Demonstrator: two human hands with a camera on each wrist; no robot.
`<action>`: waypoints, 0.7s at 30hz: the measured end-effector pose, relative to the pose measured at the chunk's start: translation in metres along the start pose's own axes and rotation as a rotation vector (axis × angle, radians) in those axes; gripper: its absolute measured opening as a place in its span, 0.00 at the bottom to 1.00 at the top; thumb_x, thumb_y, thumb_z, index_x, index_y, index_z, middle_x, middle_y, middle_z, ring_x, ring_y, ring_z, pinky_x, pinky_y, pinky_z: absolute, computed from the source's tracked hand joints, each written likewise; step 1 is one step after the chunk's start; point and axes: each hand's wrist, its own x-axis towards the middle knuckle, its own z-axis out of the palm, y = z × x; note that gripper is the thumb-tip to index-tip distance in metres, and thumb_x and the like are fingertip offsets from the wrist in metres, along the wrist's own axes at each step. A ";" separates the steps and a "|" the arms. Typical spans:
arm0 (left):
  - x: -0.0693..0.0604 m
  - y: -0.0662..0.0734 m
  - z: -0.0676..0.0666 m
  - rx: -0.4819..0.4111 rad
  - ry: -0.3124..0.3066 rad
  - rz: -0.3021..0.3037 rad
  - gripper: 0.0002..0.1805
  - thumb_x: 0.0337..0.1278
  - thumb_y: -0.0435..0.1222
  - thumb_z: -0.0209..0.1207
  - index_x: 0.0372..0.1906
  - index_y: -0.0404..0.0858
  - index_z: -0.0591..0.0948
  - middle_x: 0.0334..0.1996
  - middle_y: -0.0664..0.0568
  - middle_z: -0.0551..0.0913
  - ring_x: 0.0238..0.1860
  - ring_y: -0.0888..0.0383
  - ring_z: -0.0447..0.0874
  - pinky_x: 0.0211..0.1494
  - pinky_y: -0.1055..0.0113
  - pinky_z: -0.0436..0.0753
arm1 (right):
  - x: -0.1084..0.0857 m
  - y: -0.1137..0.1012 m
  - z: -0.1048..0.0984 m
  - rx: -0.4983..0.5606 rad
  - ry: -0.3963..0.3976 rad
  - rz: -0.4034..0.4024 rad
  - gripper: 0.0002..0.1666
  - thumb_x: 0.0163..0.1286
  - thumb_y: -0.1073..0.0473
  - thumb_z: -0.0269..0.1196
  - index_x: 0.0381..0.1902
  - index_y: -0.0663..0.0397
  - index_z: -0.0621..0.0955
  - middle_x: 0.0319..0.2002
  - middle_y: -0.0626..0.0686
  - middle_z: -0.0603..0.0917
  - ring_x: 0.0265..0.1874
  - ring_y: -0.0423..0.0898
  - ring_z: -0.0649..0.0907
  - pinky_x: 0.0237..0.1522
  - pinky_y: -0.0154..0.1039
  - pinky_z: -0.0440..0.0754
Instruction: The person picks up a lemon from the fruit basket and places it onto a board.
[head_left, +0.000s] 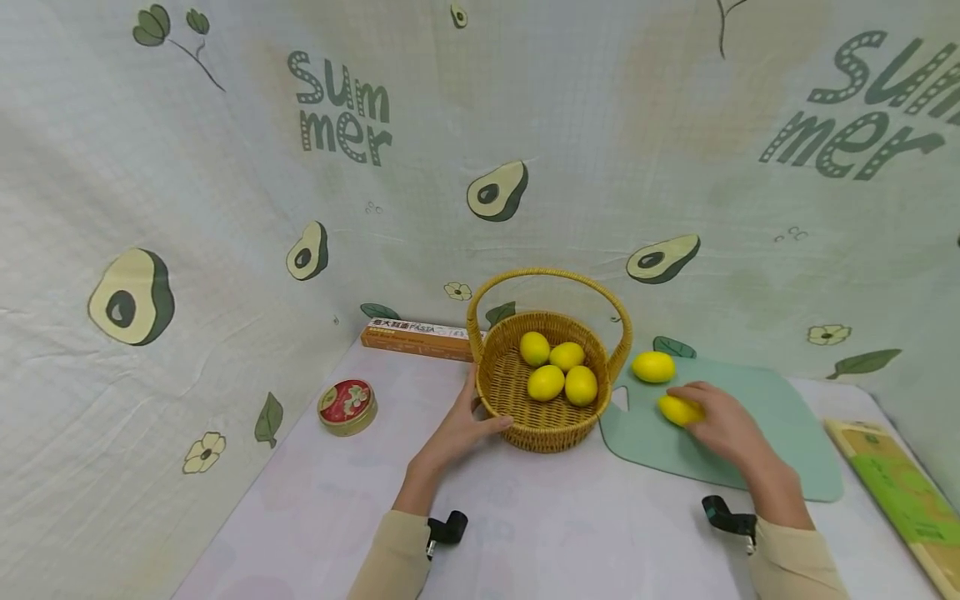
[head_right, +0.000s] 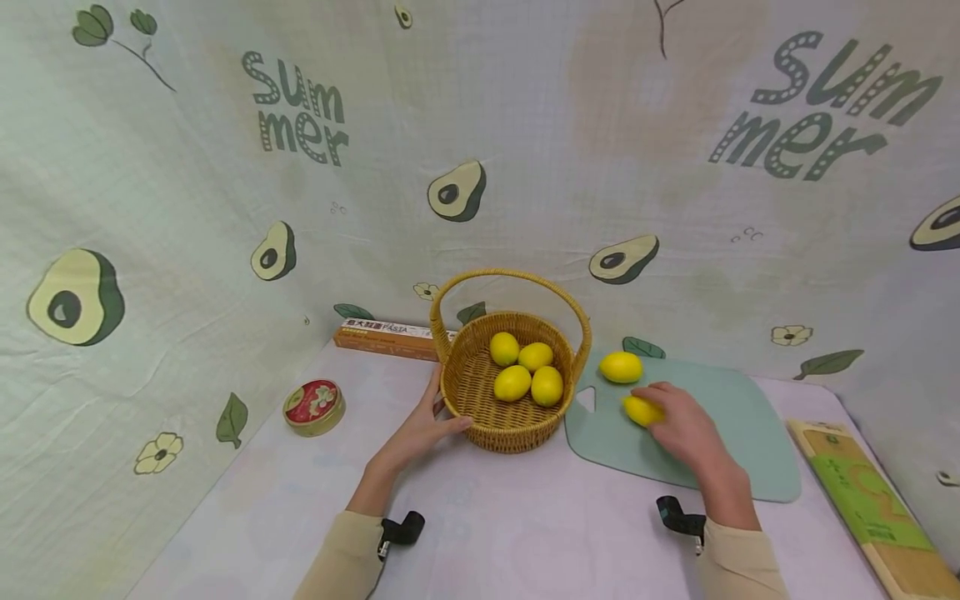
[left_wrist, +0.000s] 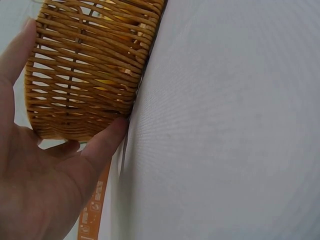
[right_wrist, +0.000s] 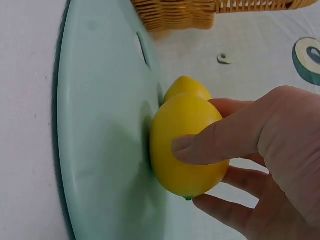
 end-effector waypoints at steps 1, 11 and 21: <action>0.000 0.000 0.000 0.003 -0.003 -0.002 0.61 0.55 0.46 0.71 0.76 0.73 0.35 0.81 0.65 0.41 0.79 0.45 0.50 0.77 0.36 0.53 | 0.000 0.001 -0.001 -0.004 0.000 0.009 0.32 0.55 0.75 0.59 0.60 0.61 0.79 0.58 0.70 0.78 0.58 0.71 0.74 0.59 0.71 0.67; 0.000 -0.001 0.002 0.002 -0.008 -0.033 0.62 0.54 0.47 0.71 0.76 0.72 0.34 0.80 0.65 0.39 0.80 0.45 0.50 0.78 0.37 0.52 | 0.004 0.012 -0.008 -0.029 -0.008 0.063 0.34 0.55 0.76 0.55 0.63 0.67 0.75 0.61 0.72 0.76 0.60 0.72 0.71 0.61 0.73 0.64; -0.001 -0.002 -0.001 -0.011 -0.006 -0.027 0.62 0.54 0.47 0.71 0.76 0.71 0.33 0.80 0.66 0.39 0.80 0.49 0.50 0.79 0.39 0.52 | 0.018 0.024 -0.016 -0.044 -0.020 0.073 0.35 0.55 0.78 0.51 0.64 0.69 0.73 0.62 0.74 0.73 0.61 0.74 0.69 0.61 0.73 0.63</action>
